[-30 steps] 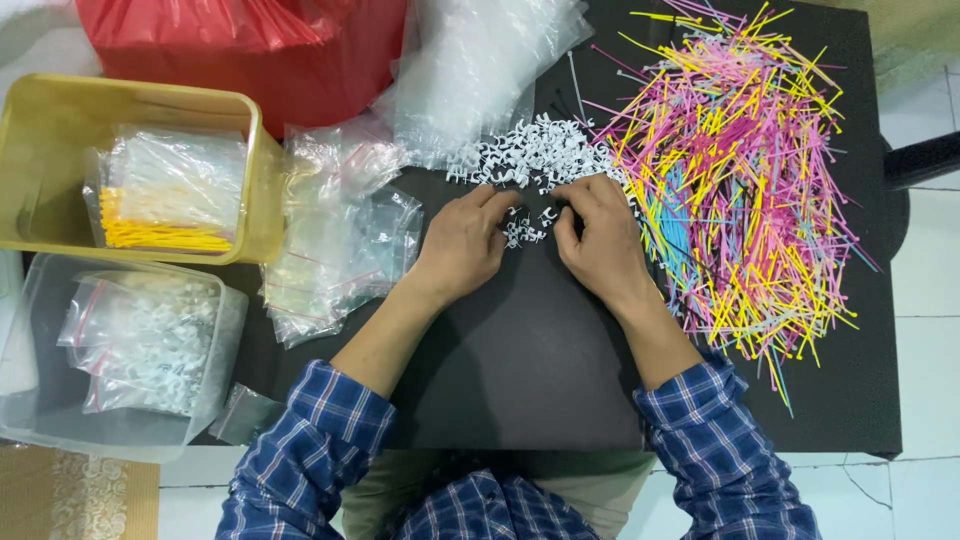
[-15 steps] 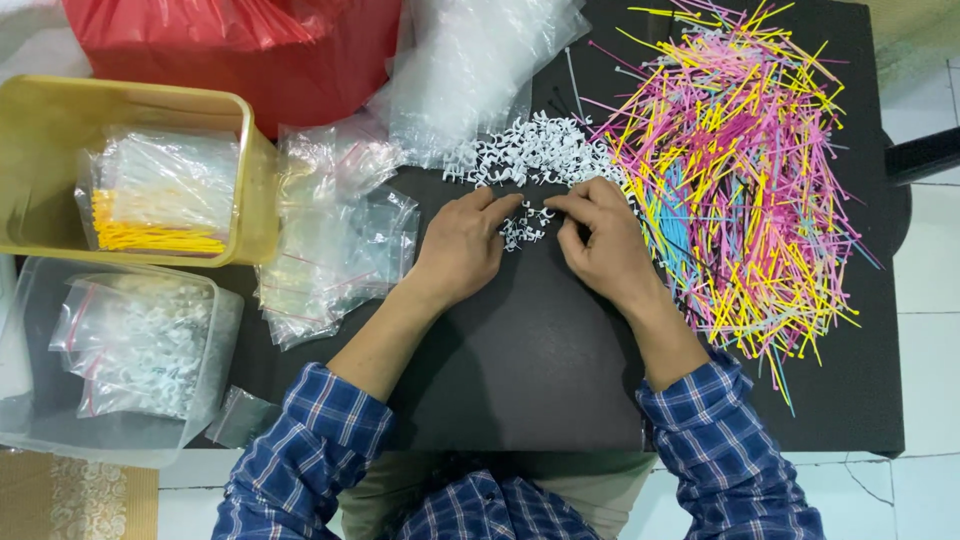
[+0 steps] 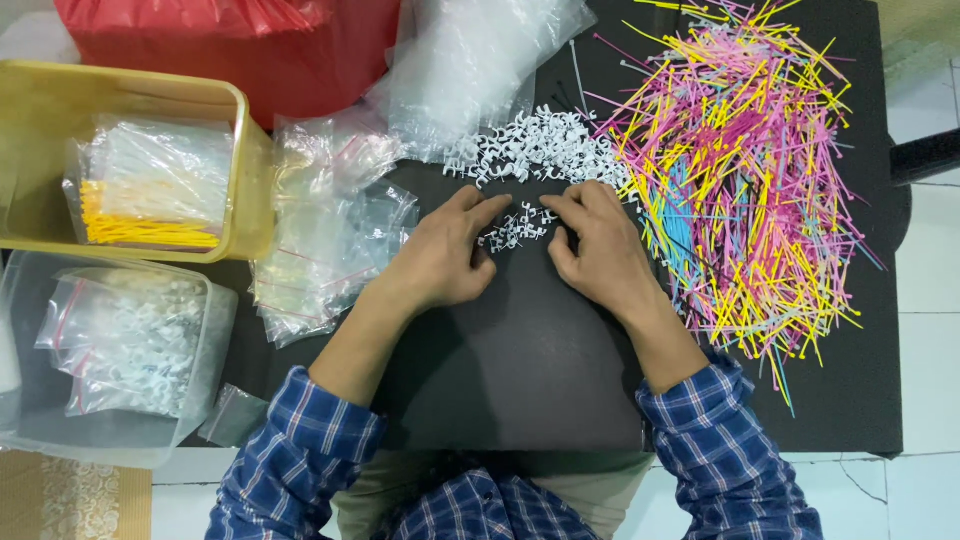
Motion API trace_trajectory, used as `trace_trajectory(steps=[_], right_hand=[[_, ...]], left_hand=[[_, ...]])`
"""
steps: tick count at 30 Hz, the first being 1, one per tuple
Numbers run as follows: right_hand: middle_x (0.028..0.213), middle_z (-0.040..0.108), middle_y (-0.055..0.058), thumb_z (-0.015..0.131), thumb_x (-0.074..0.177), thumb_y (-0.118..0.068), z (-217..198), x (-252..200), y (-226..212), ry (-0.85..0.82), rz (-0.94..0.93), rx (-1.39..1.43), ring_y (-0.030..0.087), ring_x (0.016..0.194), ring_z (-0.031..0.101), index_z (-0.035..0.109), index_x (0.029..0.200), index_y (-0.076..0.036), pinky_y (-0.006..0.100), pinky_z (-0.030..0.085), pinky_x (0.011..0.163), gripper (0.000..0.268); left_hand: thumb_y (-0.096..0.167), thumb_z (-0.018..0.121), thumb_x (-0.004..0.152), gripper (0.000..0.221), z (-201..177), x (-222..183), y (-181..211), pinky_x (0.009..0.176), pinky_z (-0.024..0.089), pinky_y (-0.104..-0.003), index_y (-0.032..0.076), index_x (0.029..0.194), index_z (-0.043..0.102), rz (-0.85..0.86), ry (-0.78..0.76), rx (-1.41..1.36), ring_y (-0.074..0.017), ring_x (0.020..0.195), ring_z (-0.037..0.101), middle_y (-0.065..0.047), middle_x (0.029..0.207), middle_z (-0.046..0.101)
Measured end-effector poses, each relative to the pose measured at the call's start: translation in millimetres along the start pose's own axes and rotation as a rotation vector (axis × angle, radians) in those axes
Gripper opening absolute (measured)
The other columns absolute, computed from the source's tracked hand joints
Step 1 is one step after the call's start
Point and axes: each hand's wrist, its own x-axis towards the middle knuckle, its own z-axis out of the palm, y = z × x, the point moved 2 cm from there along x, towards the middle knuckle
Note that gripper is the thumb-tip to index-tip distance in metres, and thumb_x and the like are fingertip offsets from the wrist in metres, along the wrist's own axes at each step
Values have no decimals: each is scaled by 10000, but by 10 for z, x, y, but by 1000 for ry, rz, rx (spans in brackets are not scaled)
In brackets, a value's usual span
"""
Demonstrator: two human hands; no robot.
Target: Sorting and bagging small plastic clips and colored plastic ties on a workspace
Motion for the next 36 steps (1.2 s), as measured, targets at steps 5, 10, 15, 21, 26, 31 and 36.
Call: trace_trajectory(steps=[5, 10, 15, 21, 26, 31, 36], right_hand=[[920, 625, 134, 625, 890, -24, 34, -2, 89, 9, 19, -29, 347, 951, 642, 757, 1102, -36, 404, 524, 823, 250], [931, 627, 123, 646, 924, -52, 7, -29, 177, 34, 71, -77, 347, 957, 652, 745, 1113, -36, 407, 539, 801, 214], [955, 593, 161, 594, 863, 20, -10, -9, 47, 43, 21, -100, 383, 968, 616, 715, 1191, 10, 453, 517, 838, 349], [1000, 573, 152, 575, 793, 33, 255, 3, 61, -35, -69, -186, 389, 1007, 600, 694, 1236, 2, 446, 539, 852, 460], [975, 579, 137, 575, 844, 36, 189, -2, 0, -45, -60, -173, 376, 1007, 613, 717, 1193, -17, 427, 532, 860, 380], [978, 591, 141, 580, 896, 9, 94, -17, 122, -28, 14, -159, 368, 1036, 617, 728, 1187, -22, 417, 525, 885, 328], [1031, 568, 169, 562, 826, 58, 59, -36, 27, -12, 30, -124, 394, 1032, 597, 706, 1223, 11, 439, 516, 896, 425]], left_hand=[[69, 651, 765, 628, 187, 30, -95, 694, 529, -412, -28, 1382, 589, 26, -21, 72, -383, 836, 664, -170, 972, 598], [5, 622, 812, 535, 110, -3, -23, 676, 537, -392, -48, 1344, 608, 26, -10, 16, -389, 825, 666, -183, 926, 605], [28, 652, 787, 641, 105, -35, -50, 643, 570, -405, -3, 1419, 550, -69, -24, 58, -368, 844, 680, -184, 1028, 594], [-2, 614, 826, 575, 346, 83, -146, 626, 580, -396, -50, 1396, 559, -48, 13, 61, -365, 841, 696, -196, 1037, 608], [25, 630, 789, 611, 324, 92, -52, 691, 579, -430, -38, 1393, 561, 17, 49, -13, -417, 893, 677, -191, 1001, 597], [14, 594, 783, 612, 159, 39, 35, 773, 572, -431, -47, 1391, 561, 6, 104, -9, -423, 966, 669, -207, 1079, 596], [4, 603, 707, 733, 164, 89, 57, 808, 556, -423, -104, 1426, 512, 30, 21, 65, -419, 973, 657, -234, 1104, 595]])
